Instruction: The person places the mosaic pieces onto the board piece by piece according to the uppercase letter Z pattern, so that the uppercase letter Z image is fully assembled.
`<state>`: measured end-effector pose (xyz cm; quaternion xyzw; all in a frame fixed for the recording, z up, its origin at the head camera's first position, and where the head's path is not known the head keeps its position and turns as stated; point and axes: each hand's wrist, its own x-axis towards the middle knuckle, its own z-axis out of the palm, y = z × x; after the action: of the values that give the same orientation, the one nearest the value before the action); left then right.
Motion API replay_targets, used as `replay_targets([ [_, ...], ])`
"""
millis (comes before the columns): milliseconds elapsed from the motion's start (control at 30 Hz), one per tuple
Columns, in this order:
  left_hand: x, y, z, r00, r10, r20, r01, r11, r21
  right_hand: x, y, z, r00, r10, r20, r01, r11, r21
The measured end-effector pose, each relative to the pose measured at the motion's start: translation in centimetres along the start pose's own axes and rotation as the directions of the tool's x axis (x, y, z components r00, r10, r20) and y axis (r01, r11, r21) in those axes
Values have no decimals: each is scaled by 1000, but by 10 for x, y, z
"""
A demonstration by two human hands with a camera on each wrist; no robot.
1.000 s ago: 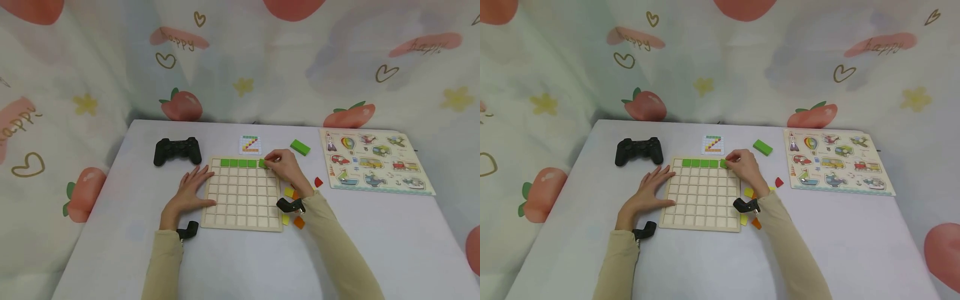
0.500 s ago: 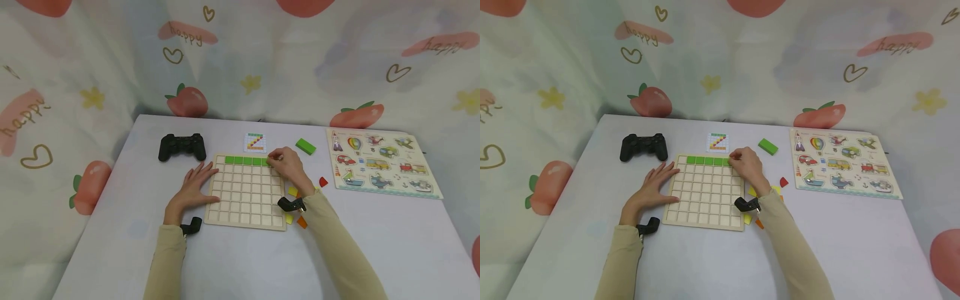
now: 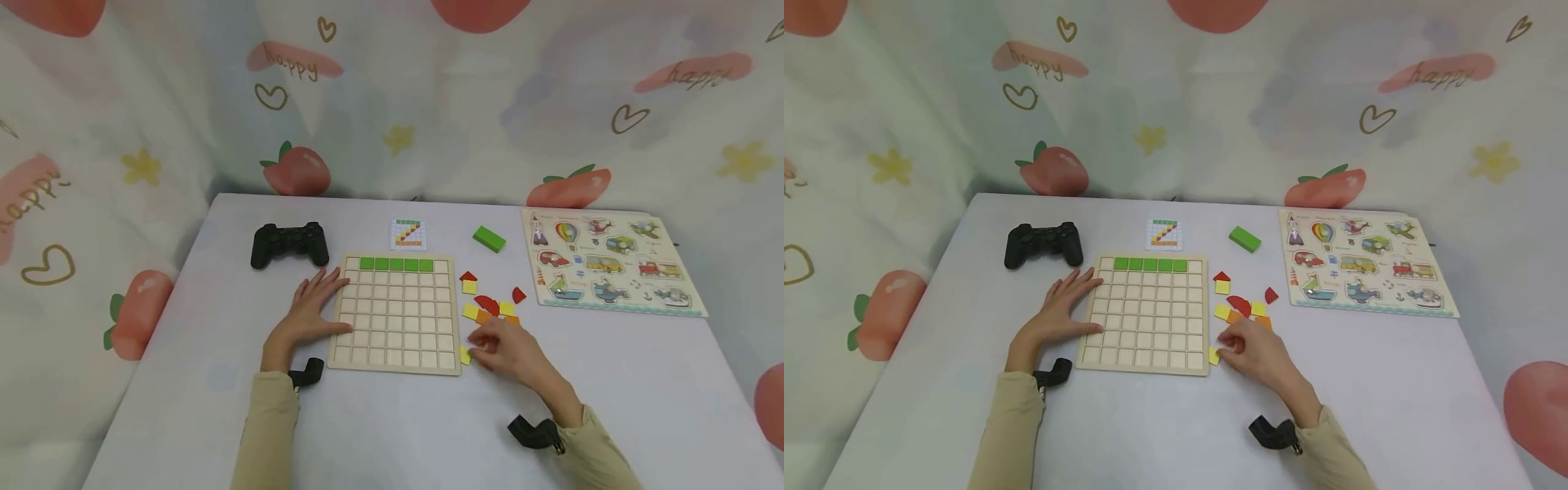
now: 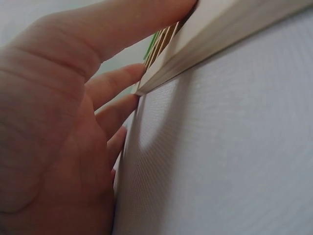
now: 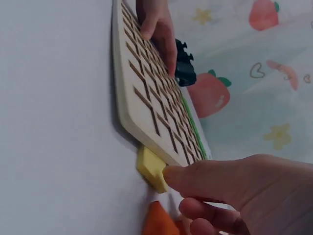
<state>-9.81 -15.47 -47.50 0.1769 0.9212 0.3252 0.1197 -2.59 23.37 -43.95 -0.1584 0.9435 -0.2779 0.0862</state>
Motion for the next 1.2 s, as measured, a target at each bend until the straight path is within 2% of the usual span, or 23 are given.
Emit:
replay_targets([
  [167, -5, -4, 1, 1000, -3, -3, 3, 1000, -8, -17, -3, 17, 996, -90, -26, 88, 993, -80],
  [333, -8, -5, 0, 1000, 10, -16, -10, 1000, -15, -20, -2, 22, 989, -119, -90, 106, 985, -134],
  [467, -9, -6, -1, 1000, 9, -24, -10, 1000, -21, -18, 0, 19, 990, -108, -91, 91, 980, -178],
  [600, -7, -7, -1, 1000, 14, -20, -14, 1000, -10, -17, 8, 9, 994, -59, -98, 37, 977, -212],
  [733, -6, -5, -2, 1000, 5, -16, -6, 1000, -11, -12, 16, -6, 989, -24, -143, -2, 984, -180],
  [867, -4, -4, -3, 1000, 9, -14, -9, 1000, -11, 6, 16, -17, 976, -63, -210, 39, 992, -118],
  [1000, -2, -3, -2, 1000, 22, -18, -23, 1000, -9, 38, 12, -18, 964, -110, -243, 94, 992, -79],
  [1200, 0, -1, -1, 999, 32, -16, -32, 999, -17, 81, 0, -13, 980, -100, -170, 91, 994, -61],
])
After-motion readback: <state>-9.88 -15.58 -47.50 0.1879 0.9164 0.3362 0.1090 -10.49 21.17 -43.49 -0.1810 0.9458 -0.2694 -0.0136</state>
